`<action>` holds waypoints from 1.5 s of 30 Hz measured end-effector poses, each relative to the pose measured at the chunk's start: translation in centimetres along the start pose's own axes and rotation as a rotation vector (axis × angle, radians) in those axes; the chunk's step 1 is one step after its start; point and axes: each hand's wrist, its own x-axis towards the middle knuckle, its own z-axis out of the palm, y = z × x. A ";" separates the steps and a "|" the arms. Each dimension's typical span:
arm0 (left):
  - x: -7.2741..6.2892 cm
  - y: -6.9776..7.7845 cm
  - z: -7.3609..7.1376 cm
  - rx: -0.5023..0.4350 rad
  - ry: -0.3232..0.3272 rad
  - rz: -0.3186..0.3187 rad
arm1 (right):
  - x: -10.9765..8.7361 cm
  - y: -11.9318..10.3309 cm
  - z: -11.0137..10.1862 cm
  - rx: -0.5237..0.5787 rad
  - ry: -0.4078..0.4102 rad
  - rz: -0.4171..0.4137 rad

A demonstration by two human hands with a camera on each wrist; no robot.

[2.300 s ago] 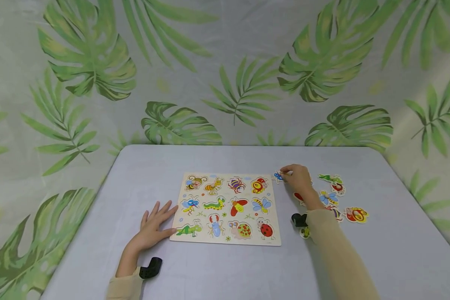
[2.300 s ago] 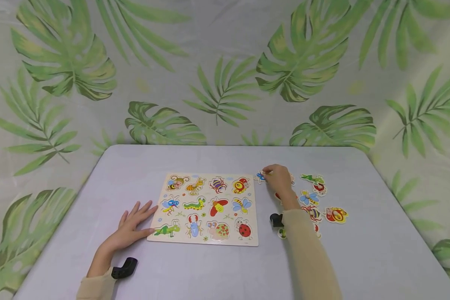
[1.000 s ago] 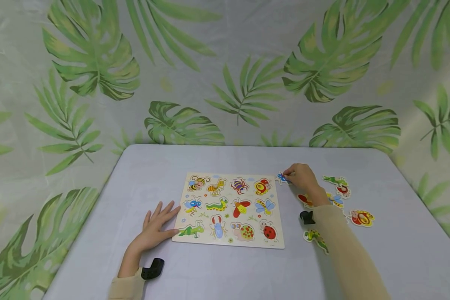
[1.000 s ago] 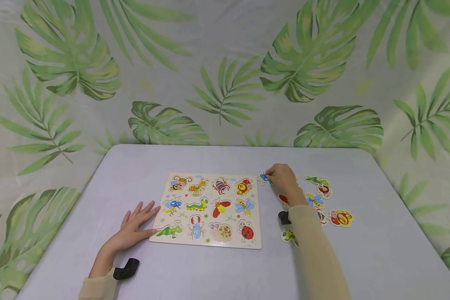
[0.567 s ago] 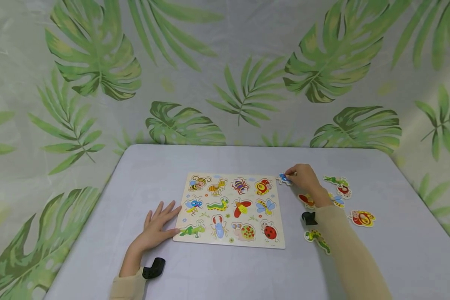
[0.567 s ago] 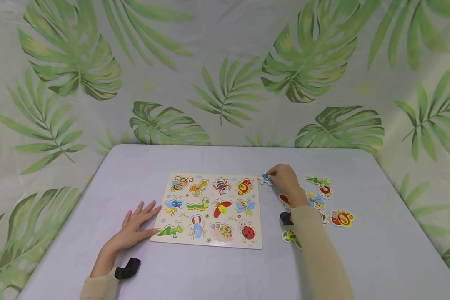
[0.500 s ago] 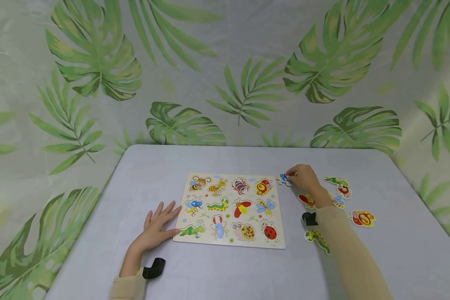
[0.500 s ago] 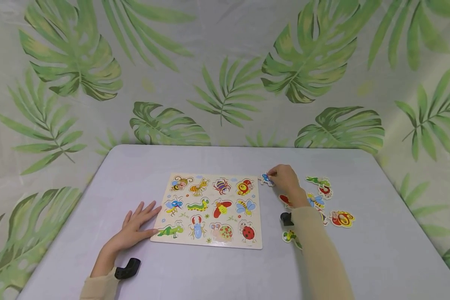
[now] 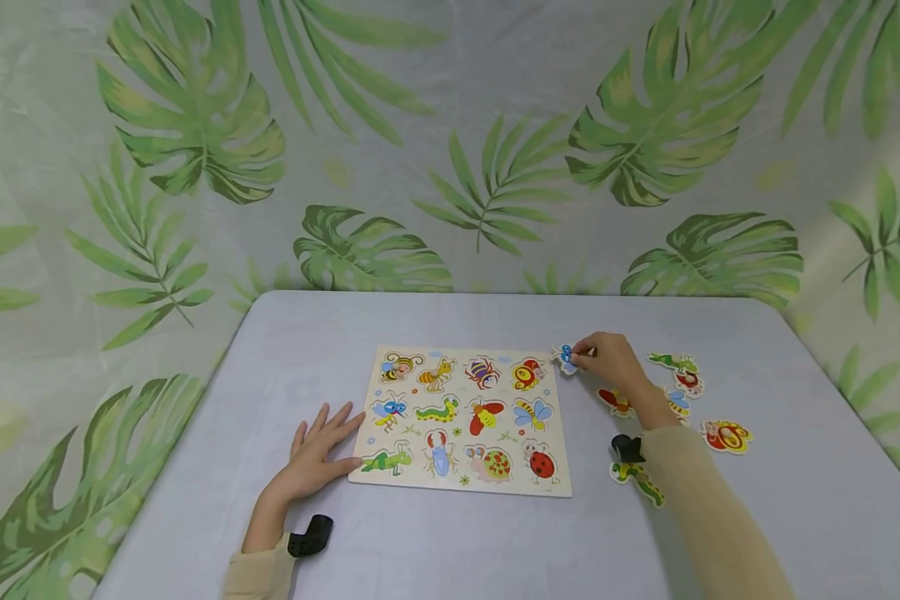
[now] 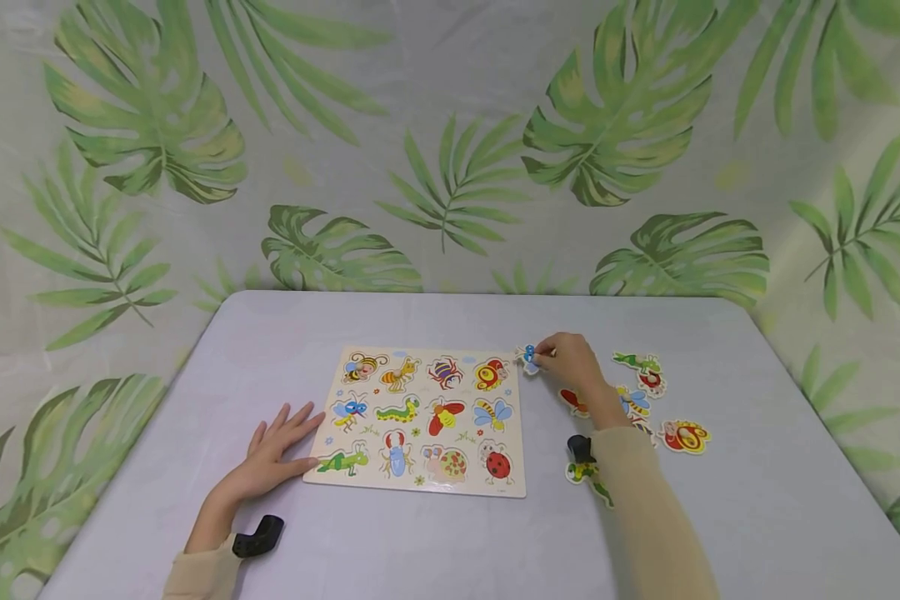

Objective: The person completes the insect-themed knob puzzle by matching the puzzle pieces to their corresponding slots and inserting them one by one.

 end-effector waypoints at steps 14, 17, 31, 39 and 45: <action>0.0 0.2 0.1 0.006 -0.005 -0.009 | -0.8 -0.9 0.7 0.065 0.019 -0.090; 0.0 0.2 0.0 0.012 0.001 0.002 | -1.0 -1.0 1.0 0.089 0.009 -0.095; -0.1 0.0 0.1 0.016 0.005 0.003 | -1.3 -2.5 1.9 0.136 0.011 -0.174; -0.1 -0.1 0.2 0.007 0.006 -0.003 | -1.6 -3.8 2.7 0.126 0.005 -0.249; -0.1 -0.1 0.1 0.007 0.012 0.004 | -1.6 -4.7 3.3 0.130 0.015 -0.296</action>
